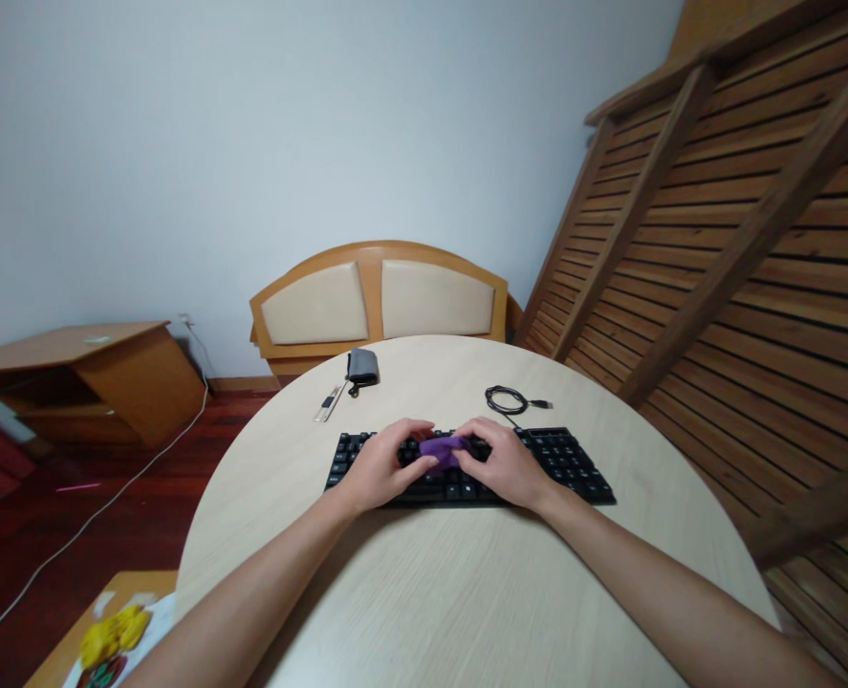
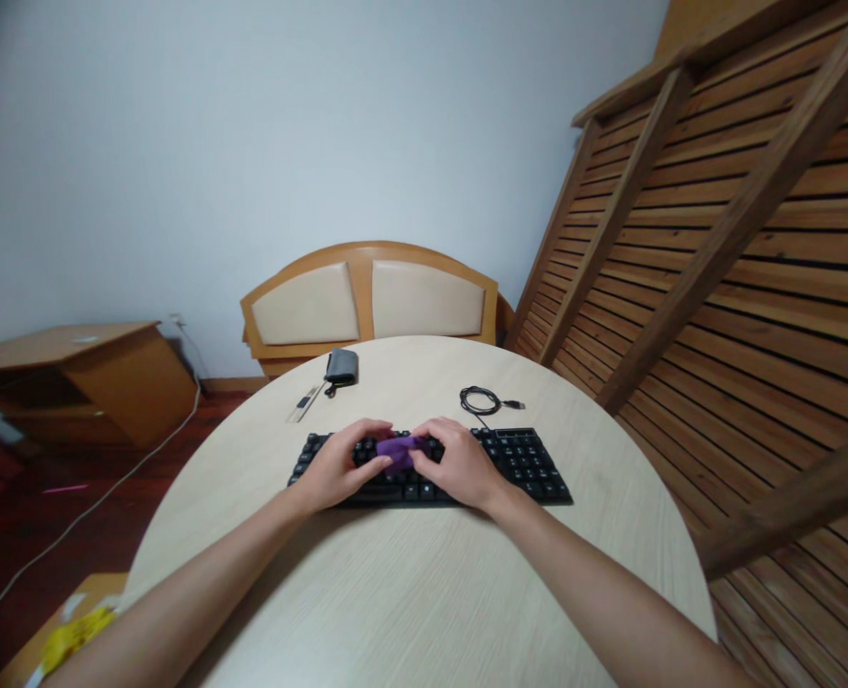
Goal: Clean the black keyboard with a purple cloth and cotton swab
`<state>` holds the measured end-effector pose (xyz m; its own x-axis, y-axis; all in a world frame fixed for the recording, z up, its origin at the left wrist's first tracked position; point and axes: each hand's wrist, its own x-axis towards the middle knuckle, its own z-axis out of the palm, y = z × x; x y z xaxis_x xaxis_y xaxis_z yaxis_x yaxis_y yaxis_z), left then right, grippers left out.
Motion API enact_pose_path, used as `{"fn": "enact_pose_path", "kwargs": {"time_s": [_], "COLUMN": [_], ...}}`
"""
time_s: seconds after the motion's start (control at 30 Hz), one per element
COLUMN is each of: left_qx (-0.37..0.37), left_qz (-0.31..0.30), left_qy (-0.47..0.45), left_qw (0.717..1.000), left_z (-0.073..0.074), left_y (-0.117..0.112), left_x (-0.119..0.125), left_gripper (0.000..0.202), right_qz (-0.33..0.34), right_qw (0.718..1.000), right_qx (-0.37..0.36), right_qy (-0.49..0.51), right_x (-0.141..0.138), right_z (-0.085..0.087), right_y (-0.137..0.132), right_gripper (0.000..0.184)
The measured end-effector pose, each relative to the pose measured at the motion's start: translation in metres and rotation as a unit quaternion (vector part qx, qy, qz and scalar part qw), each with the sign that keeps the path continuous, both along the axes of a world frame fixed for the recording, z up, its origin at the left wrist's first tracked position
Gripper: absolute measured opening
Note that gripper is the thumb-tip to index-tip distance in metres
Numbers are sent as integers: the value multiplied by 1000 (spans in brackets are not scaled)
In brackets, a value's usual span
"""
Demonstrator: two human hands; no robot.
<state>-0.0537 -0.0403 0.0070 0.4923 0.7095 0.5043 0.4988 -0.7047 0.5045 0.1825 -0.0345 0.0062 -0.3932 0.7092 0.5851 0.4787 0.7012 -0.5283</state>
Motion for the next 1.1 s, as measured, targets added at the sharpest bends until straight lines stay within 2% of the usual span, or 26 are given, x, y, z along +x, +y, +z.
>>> {"fn": "enact_pose_path", "kwargs": {"time_s": [0.1, 0.17, 0.27, 0.4, 0.53, 0.67, 0.73, 0.9, 1.1], "left_qx": [13, 1, -35, -24, -14, -21, -19, -8, -9], "left_qz": [26, 48, 77, 81, 79, 84, 87, 86, 87], "left_qy": [115, 181, 242, 258, 255, 260, 260, 260, 261], "left_qw": [993, 982, 967, 962, 964, 962, 962, 962, 961], "left_z": [-3, -8, -18, -25, -26, -26, -27, -27, -25], "left_y": [8, 13, 17, 18, 18, 19, 19, 20, 18], "left_x": [-14, -22, -26, -25, -24, -25, -24, -24, -23], "left_gripper": [75, 93, 101, 97, 96, 98, 98, 95, 94], "right_qz": [-92, -138, -161, -112, -33, -9, 1, 76, 85], "right_qw": [994, 988, 986, 988, 988, 980, 980, 981, 979], "right_qx": [24, 45, 51, 27, -5, -47, -40, -6, -12], "right_qy": [50, 49, -13, -103, -153, -192, -193, -180, -188], "right_x": [4, 6, 1, -18, -36, -38, -34, -23, -15], "right_z": [7, 11, 13, 6, -5, -17, -20, -15, -8], "right_y": [17, 30, 47, 53, 47, 43, 41, 28, 4], "right_gripper": [11, 16, 21, 22, 17, 22, 25, 28, 27]}}
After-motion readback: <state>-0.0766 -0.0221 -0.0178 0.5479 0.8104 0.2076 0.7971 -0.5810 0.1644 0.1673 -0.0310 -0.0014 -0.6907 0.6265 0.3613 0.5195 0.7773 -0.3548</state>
